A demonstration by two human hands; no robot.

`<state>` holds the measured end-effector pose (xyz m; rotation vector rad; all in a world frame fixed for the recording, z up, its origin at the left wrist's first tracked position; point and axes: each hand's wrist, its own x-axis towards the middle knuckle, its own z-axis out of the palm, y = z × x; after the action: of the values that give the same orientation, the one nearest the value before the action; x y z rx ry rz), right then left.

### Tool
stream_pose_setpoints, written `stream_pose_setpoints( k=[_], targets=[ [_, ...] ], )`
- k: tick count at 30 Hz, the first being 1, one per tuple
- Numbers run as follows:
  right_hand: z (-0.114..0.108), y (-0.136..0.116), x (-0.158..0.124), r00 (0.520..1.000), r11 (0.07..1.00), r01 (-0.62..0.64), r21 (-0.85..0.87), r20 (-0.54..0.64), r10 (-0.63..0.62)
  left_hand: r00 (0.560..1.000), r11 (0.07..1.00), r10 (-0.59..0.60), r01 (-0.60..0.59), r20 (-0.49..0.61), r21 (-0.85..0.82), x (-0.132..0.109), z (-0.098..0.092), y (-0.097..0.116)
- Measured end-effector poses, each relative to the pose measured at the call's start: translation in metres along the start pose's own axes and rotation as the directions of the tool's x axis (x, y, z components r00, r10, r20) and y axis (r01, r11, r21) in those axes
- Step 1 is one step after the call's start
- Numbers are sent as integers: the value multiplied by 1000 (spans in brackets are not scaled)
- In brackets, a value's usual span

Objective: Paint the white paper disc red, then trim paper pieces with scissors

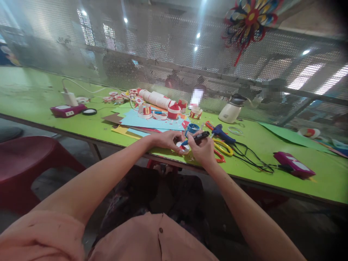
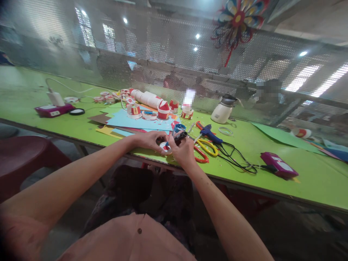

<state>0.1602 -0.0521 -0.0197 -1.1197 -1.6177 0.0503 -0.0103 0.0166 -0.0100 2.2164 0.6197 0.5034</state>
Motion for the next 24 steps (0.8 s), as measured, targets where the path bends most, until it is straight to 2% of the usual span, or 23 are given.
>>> stream_pose_setpoints(
  k=[5,9,15,22,24],
  targets=[
    [-5,1,0,983,988,153,-26,104,-150,1000,1000,9,-9,12,30,0,0,-1],
    [-4,3,1,977,985,166,-37,144,-159,999,1000,4,-4,42,-3,0,0,-1],
    [1,5,1,995,996,89,-12,36,-88,1000,999,-10,9,24,43,0,-1,0],
    [-2,-2,1,988,998,-56,-25,-149,52,999,996,-28,30,24,-87,0,1,1],
    [-3,-4,1,987,997,-61,-38,-152,54,999,996,-24,26,24,-86,0,1,1]
  ],
)
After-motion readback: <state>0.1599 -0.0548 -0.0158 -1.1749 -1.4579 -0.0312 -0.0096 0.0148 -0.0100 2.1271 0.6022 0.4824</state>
